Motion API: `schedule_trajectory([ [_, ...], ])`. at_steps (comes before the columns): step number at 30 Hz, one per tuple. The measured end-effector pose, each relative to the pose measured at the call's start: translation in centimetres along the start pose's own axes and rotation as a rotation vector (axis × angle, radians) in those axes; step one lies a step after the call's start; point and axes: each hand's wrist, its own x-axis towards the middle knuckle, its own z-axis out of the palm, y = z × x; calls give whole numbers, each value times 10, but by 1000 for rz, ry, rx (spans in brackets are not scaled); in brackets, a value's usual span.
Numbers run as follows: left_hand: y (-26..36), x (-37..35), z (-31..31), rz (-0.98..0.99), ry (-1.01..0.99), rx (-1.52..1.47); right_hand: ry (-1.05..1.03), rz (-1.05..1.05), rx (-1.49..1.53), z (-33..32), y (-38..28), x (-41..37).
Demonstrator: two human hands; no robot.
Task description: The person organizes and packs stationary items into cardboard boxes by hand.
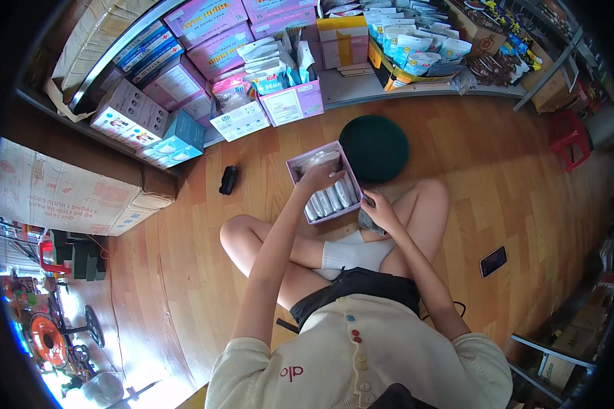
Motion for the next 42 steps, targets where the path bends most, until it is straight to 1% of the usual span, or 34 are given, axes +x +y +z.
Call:
schedule_trajectory([
  [2,-9,-4,7,35,3,-47,17,-26,-7,-1,-2,-1],
  [3,2,-12,-4,29,4,-48,12,-28,-5,-2,-4,-2],
  [5,26,-27,-29,-88,-39,-61,-12,-9,-47,-6,-8,0],
  [6,29,-36,-33,-88,-37,-58,-11,-12,-46,-6,-6,1],
  [8,31,-62,-35,-108,459,-336,-61,17,34,-8,-2,4],
  [9,27,-74,-30,-102,625,-586,-56,19,35,-10,-5,5],
  [10,20,-89,-23,-96,790,-838,-106,58,41,-14,-10,6],
  [11,16,-107,-15,-186,817,-853,-156,95,48,-16,-14,8],
  [12,10,-127,-5,-276,846,-868,-155,93,48,-14,-12,12],
  [14,-79,-146,95,-296,655,-938,-263,83,35,-13,-2,21],
  [16,-11,-166,67,-244,208,-1209,-234,28,19,-7,8,24],
  [17,0,-164,72,-240,214,-1206,-201,-19,6,-4,9,25],
  [18,10,-162,78,-180,294,-1253,-199,-24,6,-5,2,25],
  [19,15,-162,81,-118,370,-1300,-239,13,-32,-9,-4,22],
  [20,19,-163,79,-110,368,-1299,-276,51,-71,-14,-12,19],
  [21,22,-163,75,-133,406,-1294,-207,-6,-59,-15,-27,12],
  [22,25,-164,72,-158,442,-1289,-163,-71,-36,-5,-15,8],
  [24,33,-169,67,-144,472,-1310,-43,-62,-51,-8,-51,-5],
  [26,44,-179,60,-161,576,-1308,-37,-11,-42,-11,-71,-10],
  [28,52,-186,59,-203,545,-1370,-37,36,-35,-12,-87,-16],
  [30,71,-184,57,-434,821,-1331,39,66,-14,-14,-104,-17],
  [31,80,-187,50,-414,728,-1577,36,63,-15,-16,-113,-18],
  [32,96,-188,38,-412,731,-1578,59,48,6,-18,-122,-20],
  [34,121,-186,23,-482,698,-1877,83,32,25,-20,-143,-25],
  [35,118,-180,32,-411,750,-1884,110,14,27,-20,-154,-28],
  [36,118,-177,29,-410,751,-1882,138,-5,31,-18,-165,-31],
  [37,117,-172,25,-301,807,-1886,188,-35,6,-15,-176,-35],
  [38,117,-169,21,-188,861,-1886,191,-38,8,-13,-178,-36],
  [39,117,-166,16,-158,912,-1853,227,-55,36,-10,-178,-36],
  [40,117,-164,11,-151,910,-1849,264,-71,63,-9,-177,-37],
  [41,119,-164,4,-111,961,-1785,189,-8,78,-10,-173,-39],
  [42,120,-163,-1,-71,1013,-1720,191,-12,80,-7,-172,-41],
])
